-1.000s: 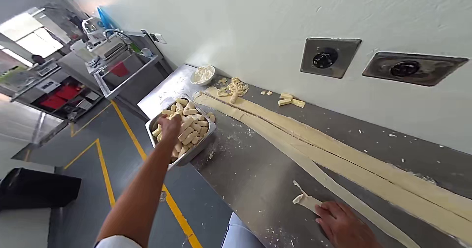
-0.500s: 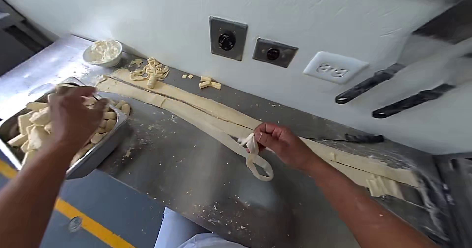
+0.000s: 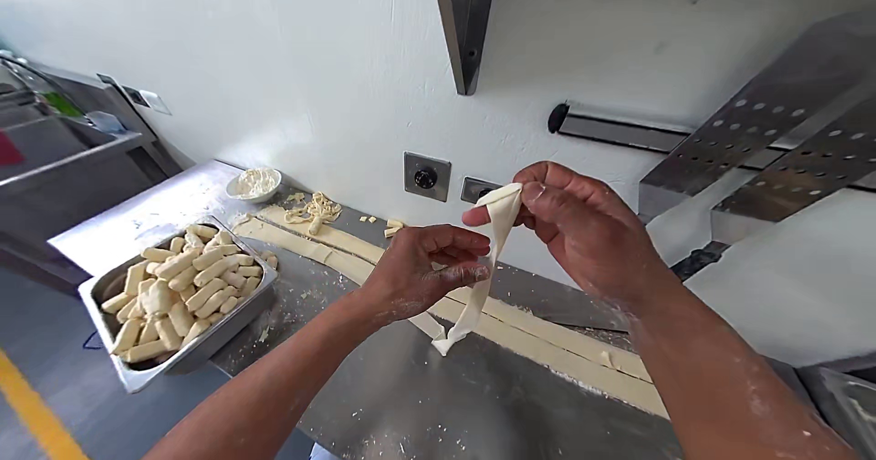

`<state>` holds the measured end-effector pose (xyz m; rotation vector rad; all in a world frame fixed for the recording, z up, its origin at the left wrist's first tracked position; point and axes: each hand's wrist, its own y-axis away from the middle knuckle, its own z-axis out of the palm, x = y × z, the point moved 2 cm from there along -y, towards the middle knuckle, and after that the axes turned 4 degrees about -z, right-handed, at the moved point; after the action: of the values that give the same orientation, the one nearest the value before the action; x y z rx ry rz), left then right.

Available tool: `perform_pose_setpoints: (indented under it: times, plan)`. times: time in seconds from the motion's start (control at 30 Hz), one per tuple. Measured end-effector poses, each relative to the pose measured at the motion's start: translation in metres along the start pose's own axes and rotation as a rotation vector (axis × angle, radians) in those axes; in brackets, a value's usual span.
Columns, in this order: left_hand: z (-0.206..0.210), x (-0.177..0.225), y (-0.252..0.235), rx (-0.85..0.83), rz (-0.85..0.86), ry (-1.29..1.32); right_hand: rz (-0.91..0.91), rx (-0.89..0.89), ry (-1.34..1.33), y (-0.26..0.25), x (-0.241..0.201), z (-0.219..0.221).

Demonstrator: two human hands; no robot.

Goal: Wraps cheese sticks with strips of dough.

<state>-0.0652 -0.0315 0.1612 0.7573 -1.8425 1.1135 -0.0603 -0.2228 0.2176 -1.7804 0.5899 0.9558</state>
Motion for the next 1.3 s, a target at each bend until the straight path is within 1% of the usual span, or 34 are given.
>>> perform_pose_setpoints:
  times: [0.1, 0.2, 0.27, 0.37, 0.57, 0.63, 0.7, 0.8, 0.9, 0.97, 1.03, 1.1, 1.17, 1.23, 1.3]
  plan:
    - [0.004, 0.007, -0.005, 0.071, -0.034, 0.017, 0.003, 0.073, 0.047, -0.007, -0.017, -0.001]
    - [0.009, -0.006, -0.002, 0.078, -0.11, 0.088, -0.008, 0.159, 0.01, -0.011, -0.029, -0.004]
    - [0.015, -0.029, 0.007, 0.034, -0.196, 0.137, -0.026, 0.197, -0.021, -0.014, -0.034, -0.007]
    - [0.034, -0.076, 0.027, 0.001, -0.329, 0.096, -0.031, 0.242, -0.047, -0.017, -0.039, -0.012]
    - [0.071, -0.161, 0.051, -0.027, -0.47, -0.019, -0.043, 0.267, -0.061, -0.026, -0.051, -0.017]
    - [0.076, -0.18, 0.058, -0.044, -0.529, -0.039, -0.056, 0.292, -0.07, -0.028, -0.054, -0.021]
    - [0.079, -0.188, 0.064, -0.035, -0.561, -0.077, -0.058, 0.313, -0.065, -0.031, -0.055, -0.023]
    - [0.082, -0.174, 0.07, 0.032, -0.547, -0.065, -0.059, 0.31, -0.055, -0.037, -0.052, -0.025]
    - [0.081, -0.156, 0.076, 0.08, -0.478, 0.015, -0.044, 0.282, -0.058, -0.049, -0.042, -0.024]
    - [0.08, -0.142, 0.077, 0.089, -0.437, 0.105, -0.002, 0.241, -0.09, -0.063, -0.029, -0.018]
    - [0.078, -0.124, 0.075, 0.12, -0.44, 0.282, 0.054, 0.19, -0.143, -0.08, -0.01, -0.008]
    - [0.074, -0.103, 0.075, 0.14, -0.559, 0.558, 0.127, 0.165, -0.201, -0.097, 0.01, 0.0]
    - [0.071, -0.082, 0.081, 0.119, -0.741, 0.816, 0.227, 0.159, -0.282, -0.112, 0.034, 0.008]
    - [0.07, -0.069, 0.092, 0.097, -0.89, 0.921, 0.332, 0.172, -0.366, -0.123, 0.062, 0.016]
    - [0.071, -0.067, 0.107, 0.118, -0.971, 0.947, 0.42, 0.207, -0.436, -0.129, 0.09, 0.024]
